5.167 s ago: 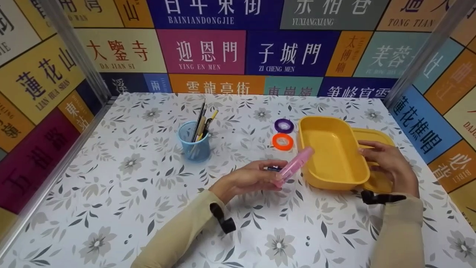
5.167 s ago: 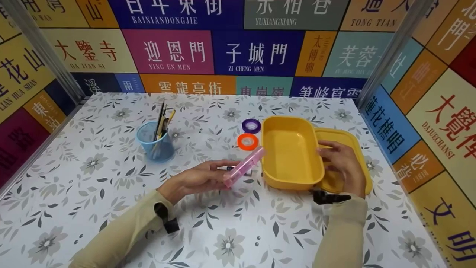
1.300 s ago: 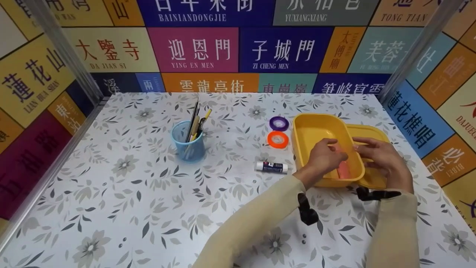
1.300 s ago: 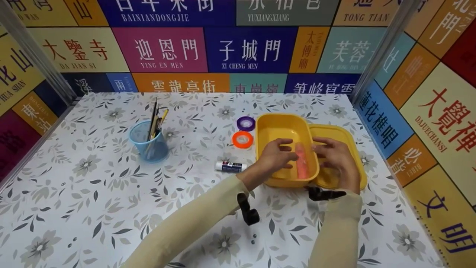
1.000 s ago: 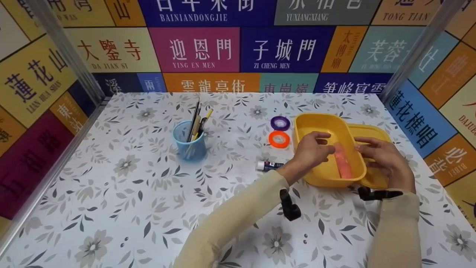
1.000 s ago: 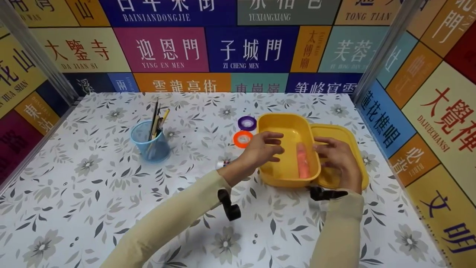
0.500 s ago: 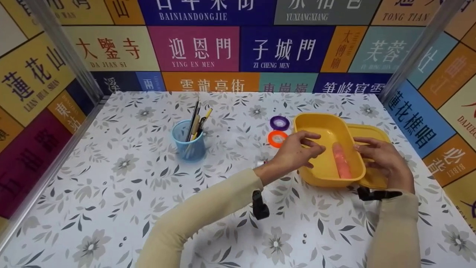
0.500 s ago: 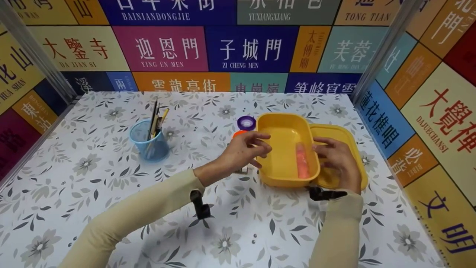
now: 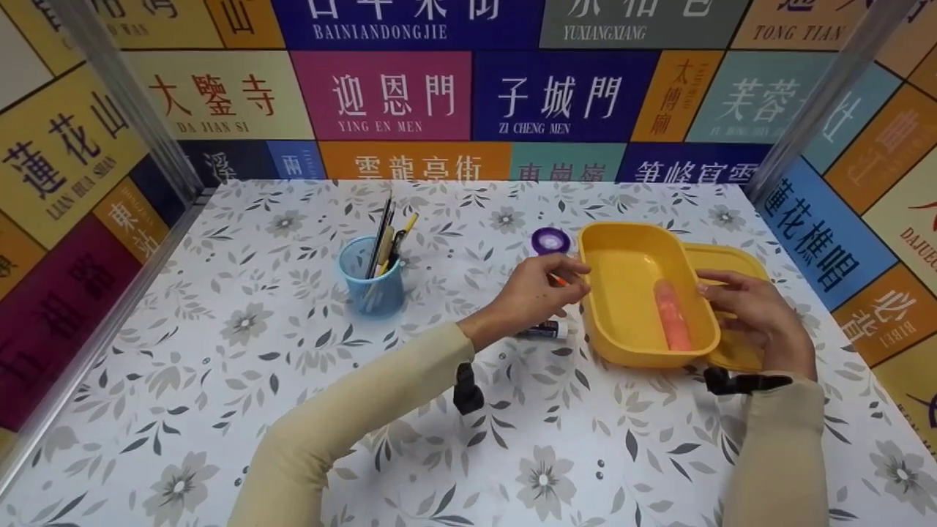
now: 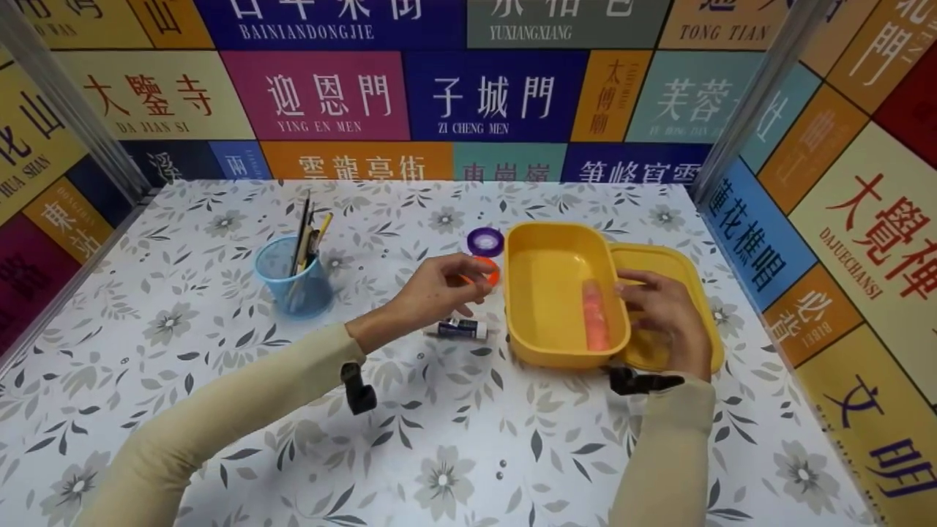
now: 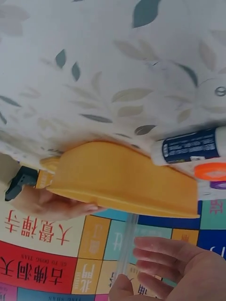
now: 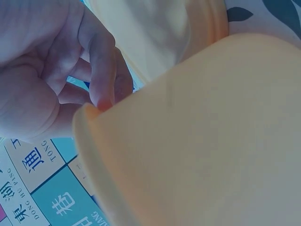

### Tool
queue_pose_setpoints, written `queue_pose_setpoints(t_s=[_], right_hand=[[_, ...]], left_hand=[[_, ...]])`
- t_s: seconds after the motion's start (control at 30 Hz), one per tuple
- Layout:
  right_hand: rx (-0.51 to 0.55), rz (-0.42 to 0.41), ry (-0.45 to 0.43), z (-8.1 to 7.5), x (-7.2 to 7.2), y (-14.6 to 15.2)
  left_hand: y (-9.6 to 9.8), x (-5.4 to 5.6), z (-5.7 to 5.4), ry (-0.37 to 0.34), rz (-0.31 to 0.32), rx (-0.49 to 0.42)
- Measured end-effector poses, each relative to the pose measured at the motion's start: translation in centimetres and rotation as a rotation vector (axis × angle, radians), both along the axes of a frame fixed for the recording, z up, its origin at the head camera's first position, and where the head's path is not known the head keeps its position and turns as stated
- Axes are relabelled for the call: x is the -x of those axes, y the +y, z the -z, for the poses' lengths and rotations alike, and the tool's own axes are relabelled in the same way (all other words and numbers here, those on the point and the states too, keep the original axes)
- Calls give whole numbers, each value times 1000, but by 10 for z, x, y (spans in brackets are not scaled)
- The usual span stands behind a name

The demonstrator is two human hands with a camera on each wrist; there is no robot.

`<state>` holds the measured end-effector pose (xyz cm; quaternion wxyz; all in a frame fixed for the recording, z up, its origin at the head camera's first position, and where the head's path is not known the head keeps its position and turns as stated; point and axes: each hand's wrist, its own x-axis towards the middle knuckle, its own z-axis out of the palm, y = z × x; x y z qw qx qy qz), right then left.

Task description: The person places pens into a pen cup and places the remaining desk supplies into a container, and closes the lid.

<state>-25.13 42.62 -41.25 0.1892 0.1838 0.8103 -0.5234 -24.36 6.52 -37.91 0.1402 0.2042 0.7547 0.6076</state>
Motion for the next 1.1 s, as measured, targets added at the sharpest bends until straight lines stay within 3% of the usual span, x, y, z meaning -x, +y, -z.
queue_pose_setpoints(t_s=[0.17,0.5,0.8,1.1], right_hand=[[0,-9,-10,1,-2,0],[16,-7,-5,1,-2,0],[20,5,-17,-1,-2,-1],[27,5,1,-2,-1,0]], left_hand=[[-9,7,10,38,-4,47],[-24,18,27,17,4,130],[-28,23,35,35,58,262],[-29,25,42,71,167,332]])
